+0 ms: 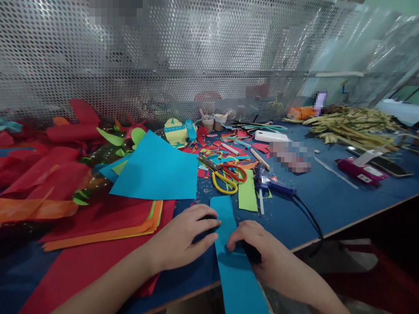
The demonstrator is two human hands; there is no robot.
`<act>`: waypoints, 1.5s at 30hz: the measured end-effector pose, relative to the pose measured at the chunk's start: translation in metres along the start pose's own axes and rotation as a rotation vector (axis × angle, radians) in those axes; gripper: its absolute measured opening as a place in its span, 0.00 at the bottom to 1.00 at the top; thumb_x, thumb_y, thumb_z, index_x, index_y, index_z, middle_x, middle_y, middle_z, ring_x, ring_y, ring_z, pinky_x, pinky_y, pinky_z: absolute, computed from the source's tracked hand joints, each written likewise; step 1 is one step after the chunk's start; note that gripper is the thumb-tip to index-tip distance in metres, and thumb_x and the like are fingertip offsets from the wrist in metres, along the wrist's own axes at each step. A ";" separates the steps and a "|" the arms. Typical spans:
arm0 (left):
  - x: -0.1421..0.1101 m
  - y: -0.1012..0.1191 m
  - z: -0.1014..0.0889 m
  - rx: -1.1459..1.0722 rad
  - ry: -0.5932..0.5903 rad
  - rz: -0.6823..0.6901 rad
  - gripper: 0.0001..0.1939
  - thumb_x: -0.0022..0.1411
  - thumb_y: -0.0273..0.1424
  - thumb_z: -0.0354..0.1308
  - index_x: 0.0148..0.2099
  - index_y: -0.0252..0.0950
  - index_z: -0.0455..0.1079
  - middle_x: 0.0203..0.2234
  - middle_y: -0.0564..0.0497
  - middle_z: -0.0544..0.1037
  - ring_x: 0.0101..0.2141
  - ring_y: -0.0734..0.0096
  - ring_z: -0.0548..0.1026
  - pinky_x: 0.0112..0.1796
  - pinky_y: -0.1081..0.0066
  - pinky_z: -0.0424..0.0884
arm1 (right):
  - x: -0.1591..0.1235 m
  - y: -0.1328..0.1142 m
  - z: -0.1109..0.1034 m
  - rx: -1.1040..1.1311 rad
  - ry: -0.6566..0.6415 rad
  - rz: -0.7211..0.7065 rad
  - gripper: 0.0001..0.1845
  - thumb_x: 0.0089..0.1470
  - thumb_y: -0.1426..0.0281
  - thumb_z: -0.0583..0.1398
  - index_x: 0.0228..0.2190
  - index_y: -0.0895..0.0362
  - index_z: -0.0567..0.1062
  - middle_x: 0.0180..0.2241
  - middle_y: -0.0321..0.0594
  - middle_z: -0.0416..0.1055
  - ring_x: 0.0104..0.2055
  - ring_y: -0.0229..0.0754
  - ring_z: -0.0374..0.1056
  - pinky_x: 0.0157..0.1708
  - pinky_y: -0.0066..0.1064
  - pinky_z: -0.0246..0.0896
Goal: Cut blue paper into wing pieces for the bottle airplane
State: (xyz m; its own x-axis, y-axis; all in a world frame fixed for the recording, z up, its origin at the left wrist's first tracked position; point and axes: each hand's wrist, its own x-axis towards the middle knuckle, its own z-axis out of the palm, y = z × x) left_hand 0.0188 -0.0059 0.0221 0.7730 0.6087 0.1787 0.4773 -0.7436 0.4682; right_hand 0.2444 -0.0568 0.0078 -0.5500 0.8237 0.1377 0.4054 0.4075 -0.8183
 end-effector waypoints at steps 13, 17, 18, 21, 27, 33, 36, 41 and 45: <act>-0.004 -0.004 0.013 0.202 0.006 0.025 0.22 0.58 0.39 0.58 0.54 0.39 0.68 0.51 0.41 0.70 0.54 0.52 0.65 0.51 0.53 0.67 | -0.004 0.001 -0.009 -0.216 -0.127 -0.101 0.21 0.48 0.85 0.53 0.39 0.52 0.72 0.48 0.34 0.72 0.53 0.34 0.64 0.63 0.34 0.40; -0.005 -0.004 0.012 0.218 -0.080 0.062 0.25 0.58 0.42 0.57 0.57 0.44 0.65 0.55 0.42 0.68 0.54 0.52 0.66 0.49 0.54 0.70 | -0.010 -0.001 -0.014 -0.267 -0.125 -0.089 0.18 0.51 0.83 0.53 0.40 0.54 0.73 0.49 0.37 0.72 0.56 0.35 0.63 0.64 0.37 0.36; -0.005 -0.004 0.012 0.235 -0.082 0.068 0.25 0.58 0.43 0.56 0.58 0.45 0.65 0.55 0.42 0.68 0.54 0.51 0.66 0.48 0.54 0.70 | -0.011 -0.002 -0.016 -0.271 -0.135 -0.083 0.18 0.52 0.82 0.53 0.41 0.54 0.73 0.50 0.38 0.72 0.56 0.36 0.62 0.65 0.38 0.36; -0.006 -0.001 0.014 0.300 -0.055 0.066 0.22 0.62 0.41 0.52 0.59 0.47 0.64 0.56 0.44 0.68 0.54 0.52 0.67 0.48 0.53 0.70 | -0.012 -0.005 -0.022 -0.249 -0.179 -0.068 0.22 0.54 0.82 0.50 0.46 0.54 0.71 0.52 0.39 0.70 0.58 0.36 0.60 0.65 0.39 0.38; -0.007 -0.001 0.022 0.413 0.033 -0.027 0.22 0.64 0.38 0.50 0.60 0.45 0.62 0.57 0.42 0.67 0.54 0.51 0.67 0.48 0.50 0.70 | 0.006 0.004 -0.040 -0.291 -0.138 -0.110 0.15 0.61 0.73 0.51 0.46 0.53 0.73 0.49 0.41 0.72 0.55 0.39 0.64 0.58 0.34 0.53; -0.009 -0.005 0.021 0.429 0.088 -0.008 0.24 0.64 0.39 0.50 0.62 0.44 0.59 0.59 0.42 0.64 0.57 0.51 0.63 0.49 0.51 0.69 | 0.064 0.027 -0.105 -0.735 0.161 0.221 0.11 0.57 0.73 0.55 0.40 0.58 0.75 0.38 0.42 0.77 0.38 0.42 0.72 0.38 0.28 0.63; -0.010 -0.003 0.018 0.396 0.073 0.081 0.22 0.63 0.39 0.51 0.59 0.44 0.62 0.57 0.44 0.67 0.56 0.53 0.65 0.50 0.53 0.69 | 0.100 0.039 -0.140 -0.877 0.205 0.378 0.09 0.54 0.76 0.56 0.36 0.60 0.75 0.34 0.46 0.77 0.38 0.45 0.72 0.35 0.28 0.61; -0.010 0.001 0.016 0.305 -0.012 0.143 0.23 0.59 0.41 0.55 0.57 0.43 0.65 0.54 0.44 0.71 0.53 0.52 0.68 0.48 0.53 0.70 | 0.154 0.060 -0.156 -0.867 0.163 0.406 0.10 0.57 0.70 0.58 0.39 0.61 0.74 0.37 0.45 0.75 0.40 0.43 0.71 0.39 0.29 0.63; -0.009 0.000 0.014 0.267 -0.062 0.114 0.26 0.58 0.43 0.57 0.57 0.44 0.65 0.55 0.43 0.70 0.53 0.50 0.68 0.48 0.52 0.71 | 0.191 0.071 -0.137 -0.846 0.105 0.381 0.17 0.59 0.65 0.57 0.48 0.59 0.68 0.47 0.44 0.67 0.44 0.44 0.68 0.42 0.42 0.67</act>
State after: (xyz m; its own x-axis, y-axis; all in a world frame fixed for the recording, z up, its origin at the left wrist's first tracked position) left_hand 0.0180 -0.0157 0.0084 0.8480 0.5052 0.1604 0.4727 -0.8577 0.2023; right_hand 0.2682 0.1834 0.0527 -0.2182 0.9755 0.0266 0.9646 0.2198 -0.1460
